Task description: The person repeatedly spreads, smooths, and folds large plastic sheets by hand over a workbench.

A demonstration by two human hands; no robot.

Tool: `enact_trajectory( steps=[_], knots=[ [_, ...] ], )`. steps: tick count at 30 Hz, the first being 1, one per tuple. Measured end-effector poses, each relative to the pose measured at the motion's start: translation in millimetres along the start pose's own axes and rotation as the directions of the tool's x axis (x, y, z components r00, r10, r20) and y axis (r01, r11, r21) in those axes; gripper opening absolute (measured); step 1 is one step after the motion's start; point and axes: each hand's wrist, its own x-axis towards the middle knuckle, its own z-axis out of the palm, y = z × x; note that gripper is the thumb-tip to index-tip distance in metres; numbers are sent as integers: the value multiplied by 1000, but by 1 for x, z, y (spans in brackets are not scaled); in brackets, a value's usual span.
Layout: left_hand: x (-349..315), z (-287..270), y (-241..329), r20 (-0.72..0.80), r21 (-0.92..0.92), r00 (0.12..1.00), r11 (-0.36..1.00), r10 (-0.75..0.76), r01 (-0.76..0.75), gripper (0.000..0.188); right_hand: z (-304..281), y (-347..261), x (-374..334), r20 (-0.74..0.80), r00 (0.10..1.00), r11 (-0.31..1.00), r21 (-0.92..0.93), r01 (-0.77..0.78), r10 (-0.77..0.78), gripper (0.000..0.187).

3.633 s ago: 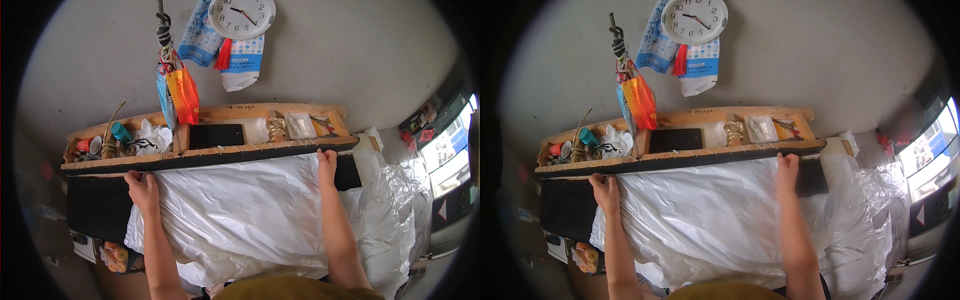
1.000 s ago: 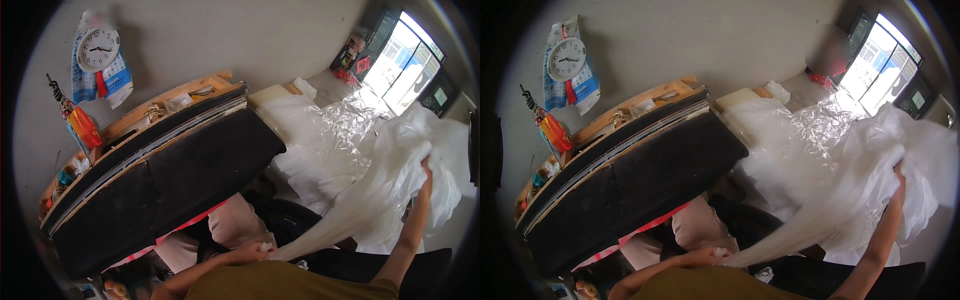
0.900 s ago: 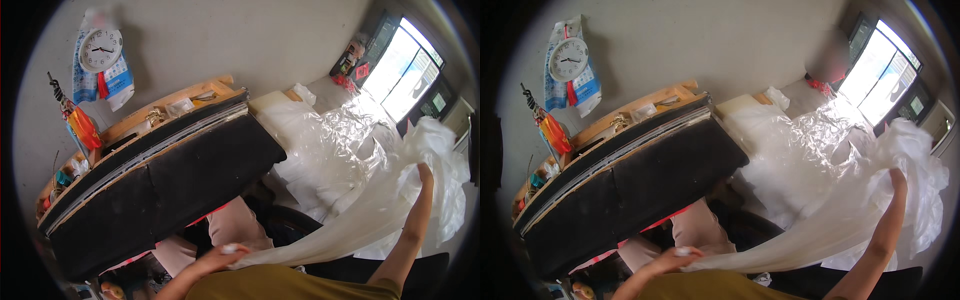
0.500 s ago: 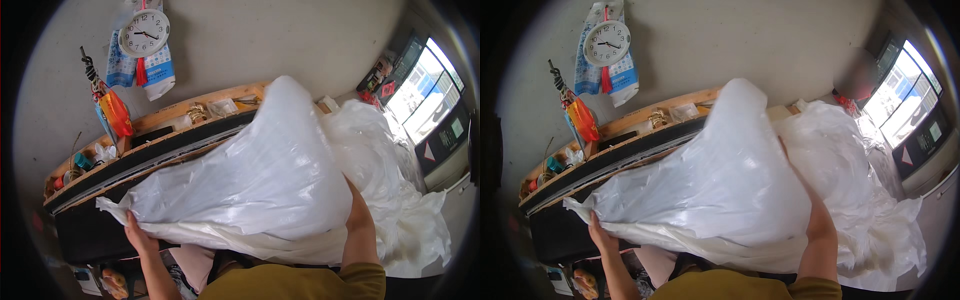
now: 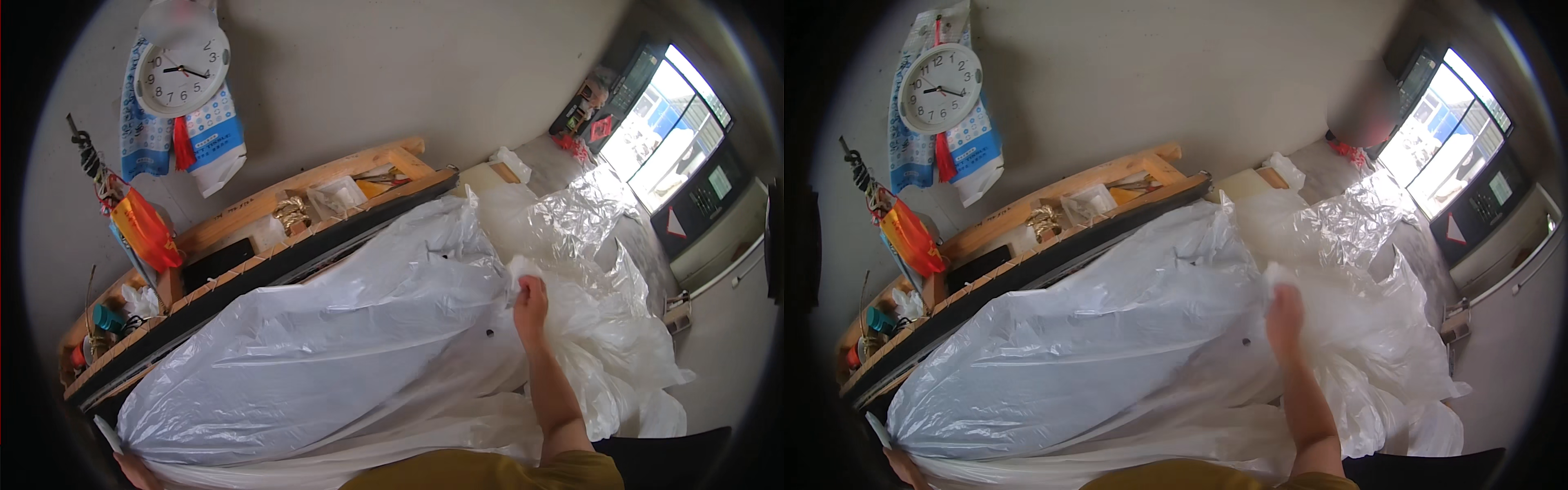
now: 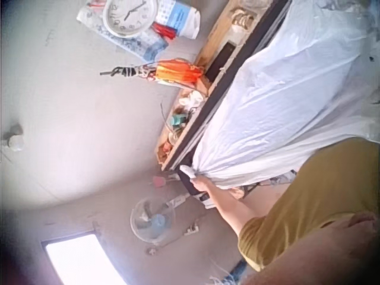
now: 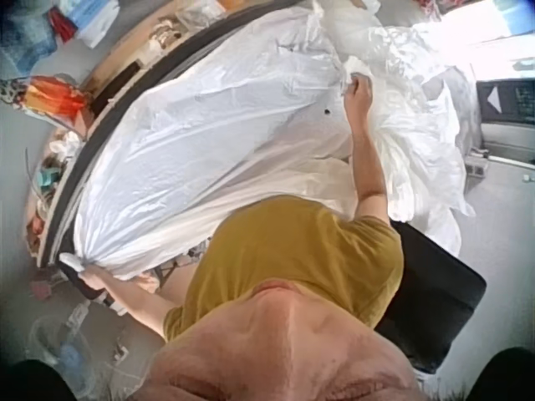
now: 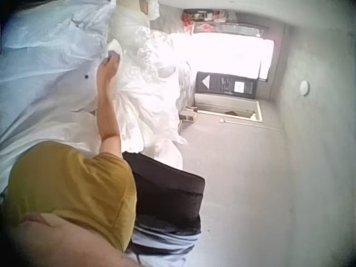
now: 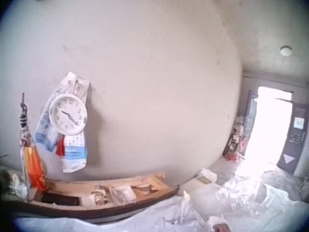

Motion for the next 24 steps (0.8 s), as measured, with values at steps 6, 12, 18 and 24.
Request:
enact_trajectory(
  steps=[6, 12, 18, 24],
  knots=[
    [-32, -68, 71, -80, -320, 976, 922, 204, -219, 53, 34, -105, 48, 460, 822, 905, -85, 417, -335, 58],
    [-226, -119, 246, 447, -243, 519, 658, 728, -713, 55, 22, -85, 89, 561, 827, 939, -268, 217, -31, 54],
    [-250, -37, 292, 288, 227, 775, 746, 563, -626, 61, 57, 95, 44, 421, 901, 797, -577, 177, 105, 46],
    [-237, -32, 294, 279, 188, 807, 794, 521, -578, 65, 31, 130, -3, 917, 243, 847, -388, 364, 316, 33]
  ],
)
